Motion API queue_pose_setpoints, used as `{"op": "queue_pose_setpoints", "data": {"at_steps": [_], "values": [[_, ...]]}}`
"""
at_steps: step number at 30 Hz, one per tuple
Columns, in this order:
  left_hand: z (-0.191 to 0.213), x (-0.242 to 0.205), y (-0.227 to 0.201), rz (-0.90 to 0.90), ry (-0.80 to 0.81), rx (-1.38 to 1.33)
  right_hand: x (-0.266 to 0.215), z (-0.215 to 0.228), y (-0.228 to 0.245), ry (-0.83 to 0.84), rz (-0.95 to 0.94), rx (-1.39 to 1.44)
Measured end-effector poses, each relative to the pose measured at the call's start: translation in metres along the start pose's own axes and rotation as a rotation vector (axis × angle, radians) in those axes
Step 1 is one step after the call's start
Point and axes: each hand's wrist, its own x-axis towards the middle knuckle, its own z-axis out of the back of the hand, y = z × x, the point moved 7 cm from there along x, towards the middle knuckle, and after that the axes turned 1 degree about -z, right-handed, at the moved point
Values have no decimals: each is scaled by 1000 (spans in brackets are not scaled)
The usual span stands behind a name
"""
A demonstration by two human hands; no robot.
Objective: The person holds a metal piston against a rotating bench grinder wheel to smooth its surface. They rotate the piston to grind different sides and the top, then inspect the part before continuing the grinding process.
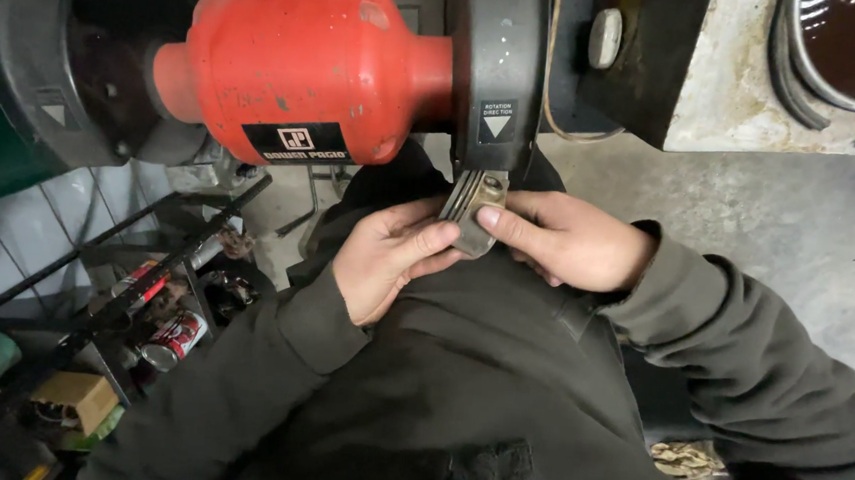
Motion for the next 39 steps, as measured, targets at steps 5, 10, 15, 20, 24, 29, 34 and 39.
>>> {"op": "queue_pose_setpoints", "data": {"at_steps": [5, 10, 15, 20, 24, 29, 34, 39], "values": [[2, 1, 2, 2, -1, 3, 3, 0, -3, 54, -58, 97], [1, -1, 0, -3, 19, 8, 6, -2, -9, 174, 8, 220], [1, -1, 1, 6, 22, -5, 9, -2, -17, 187, -45, 310], [2, -2, -1, 9, 4, 22, 13, -5, -23, 238, -58, 420], [1, -3, -2, -1, 13, 19, 15, -13, -28, 369, -49, 645], [3, -3, 1, 12, -4, 39, 19, -20, -42, 504, -70, 851], [7, -3, 7, 31, -40, 28, 19, -22, -44, 591, -77, 960], [8, -4, 8, 21, -63, 59, 14, -23, -38, 624, -38, 1002]]}}
